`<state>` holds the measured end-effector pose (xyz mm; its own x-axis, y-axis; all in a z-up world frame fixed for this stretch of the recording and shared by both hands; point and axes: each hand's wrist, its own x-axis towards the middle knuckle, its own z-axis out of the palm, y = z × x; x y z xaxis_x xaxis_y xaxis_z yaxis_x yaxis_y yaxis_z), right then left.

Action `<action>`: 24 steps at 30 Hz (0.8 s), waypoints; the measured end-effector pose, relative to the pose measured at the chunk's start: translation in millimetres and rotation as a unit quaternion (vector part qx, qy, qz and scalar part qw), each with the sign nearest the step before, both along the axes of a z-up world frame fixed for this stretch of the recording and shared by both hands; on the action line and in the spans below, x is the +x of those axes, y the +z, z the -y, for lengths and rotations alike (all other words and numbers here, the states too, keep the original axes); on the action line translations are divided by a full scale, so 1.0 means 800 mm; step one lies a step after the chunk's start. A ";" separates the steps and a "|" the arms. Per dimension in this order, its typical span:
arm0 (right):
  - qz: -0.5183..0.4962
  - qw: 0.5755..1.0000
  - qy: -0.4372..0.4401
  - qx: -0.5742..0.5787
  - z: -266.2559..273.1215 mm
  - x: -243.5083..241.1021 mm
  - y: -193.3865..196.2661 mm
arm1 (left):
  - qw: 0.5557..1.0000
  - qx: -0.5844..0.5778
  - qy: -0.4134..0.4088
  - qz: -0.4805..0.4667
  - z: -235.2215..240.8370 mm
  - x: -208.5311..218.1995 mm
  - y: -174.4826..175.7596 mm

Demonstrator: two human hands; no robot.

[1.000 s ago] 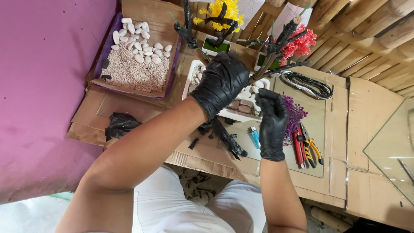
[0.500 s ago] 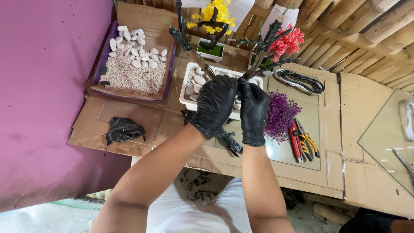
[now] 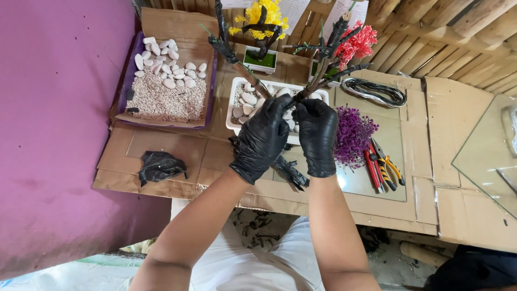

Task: Wrapping black tape around the wire stems of artificial plants to create a finished decorative arrangement

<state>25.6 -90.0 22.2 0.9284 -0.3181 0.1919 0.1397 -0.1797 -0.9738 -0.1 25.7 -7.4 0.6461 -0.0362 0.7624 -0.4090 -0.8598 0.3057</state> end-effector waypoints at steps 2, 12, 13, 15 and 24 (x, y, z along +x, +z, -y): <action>0.015 1.000 0.001 -0.007 0.004 -0.009 -0.006 | 0.970 -0.193 -0.123 -0.085 -0.005 -0.017 0.036; 0.097 0.981 0.006 -0.168 0.030 -0.034 0.005 | 0.937 -0.283 -0.102 -0.180 0.021 0.041 0.038; 0.120 0.969 0.001 -0.217 0.035 -0.030 0.005 | 0.914 -0.330 -0.119 -0.202 0.023 0.037 0.042; 0.140 0.954 -0.007 -0.265 0.048 -0.026 0.002 | 0.888 -0.375 -0.139 -0.226 0.025 0.036 0.042; 0.181 0.886 -0.006 -0.428 0.091 -0.014 -0.002 | 0.872 -0.411 -0.137 -0.229 0.028 0.043 0.034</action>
<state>14.7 -163.0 20.3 0.7544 0.0777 0.6519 0.4077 -0.8337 -0.3725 33.9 3.6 20.1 0.9425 0.1994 0.2681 -0.2381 -0.1622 0.9576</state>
